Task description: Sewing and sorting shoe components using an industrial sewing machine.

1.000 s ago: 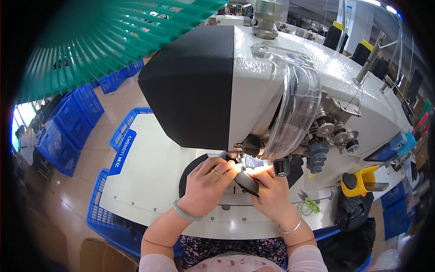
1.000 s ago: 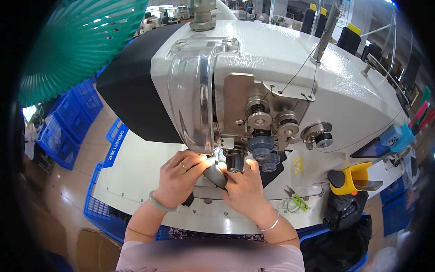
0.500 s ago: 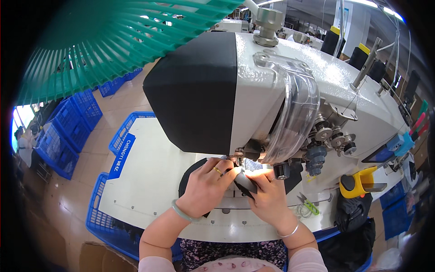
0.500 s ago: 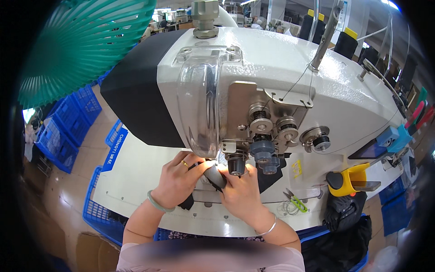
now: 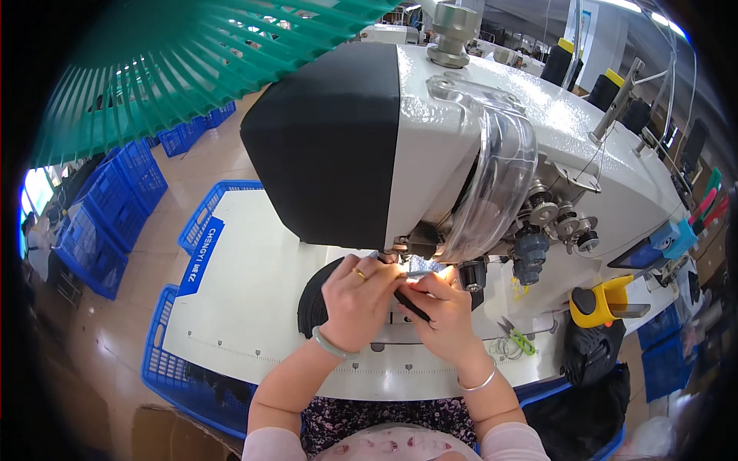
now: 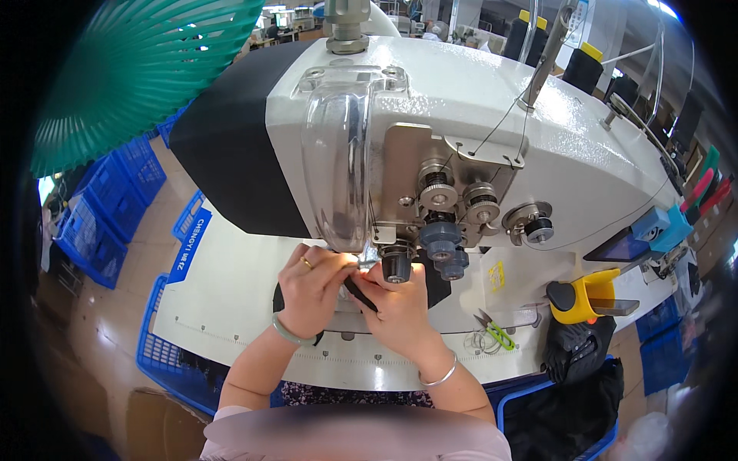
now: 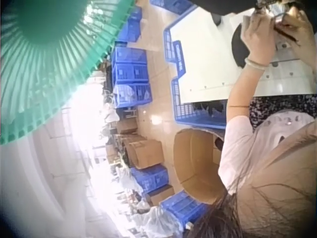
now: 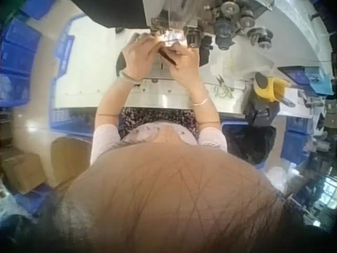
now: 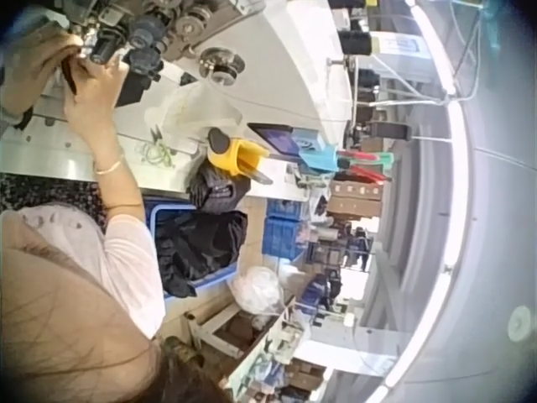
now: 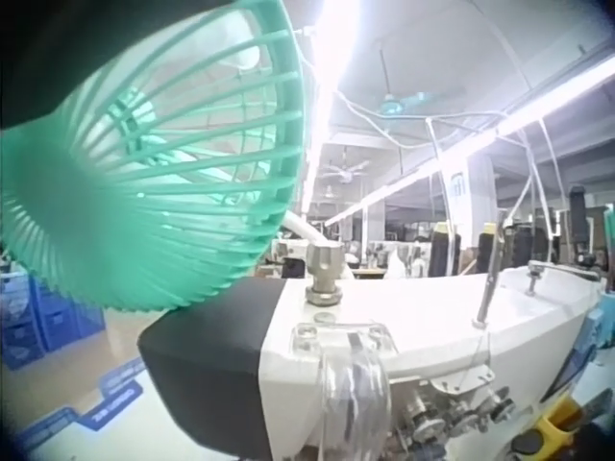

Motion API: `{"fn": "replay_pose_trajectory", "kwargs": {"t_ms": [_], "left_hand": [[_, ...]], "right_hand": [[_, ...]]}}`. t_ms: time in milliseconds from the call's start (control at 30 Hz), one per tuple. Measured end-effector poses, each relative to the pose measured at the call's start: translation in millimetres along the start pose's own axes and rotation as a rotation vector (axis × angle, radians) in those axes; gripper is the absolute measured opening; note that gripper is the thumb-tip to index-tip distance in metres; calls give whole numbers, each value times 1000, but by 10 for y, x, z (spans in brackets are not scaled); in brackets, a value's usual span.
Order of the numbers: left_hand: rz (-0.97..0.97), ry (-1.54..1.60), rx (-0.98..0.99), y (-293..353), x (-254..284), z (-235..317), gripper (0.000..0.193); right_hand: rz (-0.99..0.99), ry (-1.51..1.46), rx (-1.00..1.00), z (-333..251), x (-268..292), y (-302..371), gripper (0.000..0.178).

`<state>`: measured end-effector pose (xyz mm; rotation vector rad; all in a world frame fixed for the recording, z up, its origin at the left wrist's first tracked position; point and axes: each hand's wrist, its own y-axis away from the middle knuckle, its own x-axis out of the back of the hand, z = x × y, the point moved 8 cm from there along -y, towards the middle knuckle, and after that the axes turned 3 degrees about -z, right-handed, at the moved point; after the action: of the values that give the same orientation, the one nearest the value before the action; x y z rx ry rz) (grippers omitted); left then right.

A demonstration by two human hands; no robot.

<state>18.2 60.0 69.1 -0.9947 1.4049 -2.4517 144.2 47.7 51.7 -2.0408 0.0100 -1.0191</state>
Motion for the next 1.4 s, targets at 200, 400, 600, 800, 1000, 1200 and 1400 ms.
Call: {"fn": "replay_pose_trajectory", "kwargs": {"t_ms": [200, 400, 600, 800, 1000, 1200, 1400], "left_hand": [[-197, -143, -246, 55, -45, 132, 26], [-245, -157, -289, 52, 24, 153, 26], [-288, -181, -294, 22, 2, 156, 23], [-326, -185, -297, -8, -17, 163, 22], [-337, -203, -303, -33, -12, 200, 24], [-328, -261, -352, -13, -25, 255, 24], [-343, -277, -365, 4, -25, 284, 26]], "right_hand": [[-89, -9, 56, -58, 31, 48, 30], [-77, 146, 60, -122, 66, 122, 35], [-99, 107, 49, -79, -14, 178, 37], [-57, 94, 28, -5, -32, 183, 33], [-88, 68, -21, 11, -39, 174, 38], [-64, 66, -21, 68, -47, 178, 48], [-54, 192, 25, 13, 45, 115, 45]]}}
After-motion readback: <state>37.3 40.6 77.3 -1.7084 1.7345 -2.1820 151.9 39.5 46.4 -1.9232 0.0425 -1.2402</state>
